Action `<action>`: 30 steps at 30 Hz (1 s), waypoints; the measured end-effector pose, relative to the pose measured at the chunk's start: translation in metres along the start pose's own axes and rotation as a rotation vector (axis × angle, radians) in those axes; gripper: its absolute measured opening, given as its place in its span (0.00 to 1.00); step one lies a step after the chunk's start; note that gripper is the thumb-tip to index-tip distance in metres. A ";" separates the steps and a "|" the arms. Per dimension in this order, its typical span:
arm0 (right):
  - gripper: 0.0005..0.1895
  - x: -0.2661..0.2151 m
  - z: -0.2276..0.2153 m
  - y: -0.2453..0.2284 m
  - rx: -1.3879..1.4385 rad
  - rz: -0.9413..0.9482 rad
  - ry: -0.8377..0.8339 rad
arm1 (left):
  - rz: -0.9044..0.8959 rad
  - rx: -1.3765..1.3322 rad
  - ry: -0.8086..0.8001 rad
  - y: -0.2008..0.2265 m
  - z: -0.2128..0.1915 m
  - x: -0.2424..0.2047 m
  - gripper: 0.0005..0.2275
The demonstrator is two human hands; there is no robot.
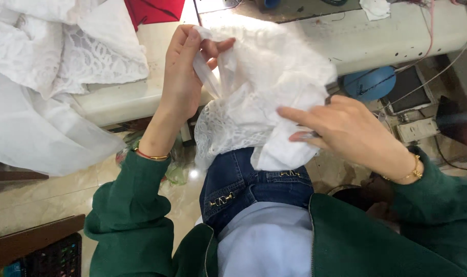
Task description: Trimming loose threads and excess fabric from a white lace garment using snips
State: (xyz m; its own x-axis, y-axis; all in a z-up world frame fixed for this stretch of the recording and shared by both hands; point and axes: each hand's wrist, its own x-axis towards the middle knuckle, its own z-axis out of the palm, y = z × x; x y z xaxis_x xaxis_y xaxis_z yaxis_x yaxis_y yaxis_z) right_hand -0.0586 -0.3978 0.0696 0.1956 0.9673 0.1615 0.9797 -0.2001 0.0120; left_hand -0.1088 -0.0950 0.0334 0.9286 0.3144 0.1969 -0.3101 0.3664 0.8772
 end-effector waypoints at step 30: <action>0.17 -0.076 0.005 0.092 0.761 0.850 -0.240 | -0.716 0.841 -0.570 0.020 -0.088 -0.076 0.10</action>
State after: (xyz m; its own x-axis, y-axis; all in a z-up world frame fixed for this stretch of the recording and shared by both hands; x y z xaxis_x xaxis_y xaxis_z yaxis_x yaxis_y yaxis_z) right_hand 0.0171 -0.4894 0.0532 0.7254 0.5874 -0.3589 0.2865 -0.7317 -0.6185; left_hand -0.2039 -0.0341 -0.0024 0.8563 -0.2271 -0.4639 0.3336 -0.4424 0.8324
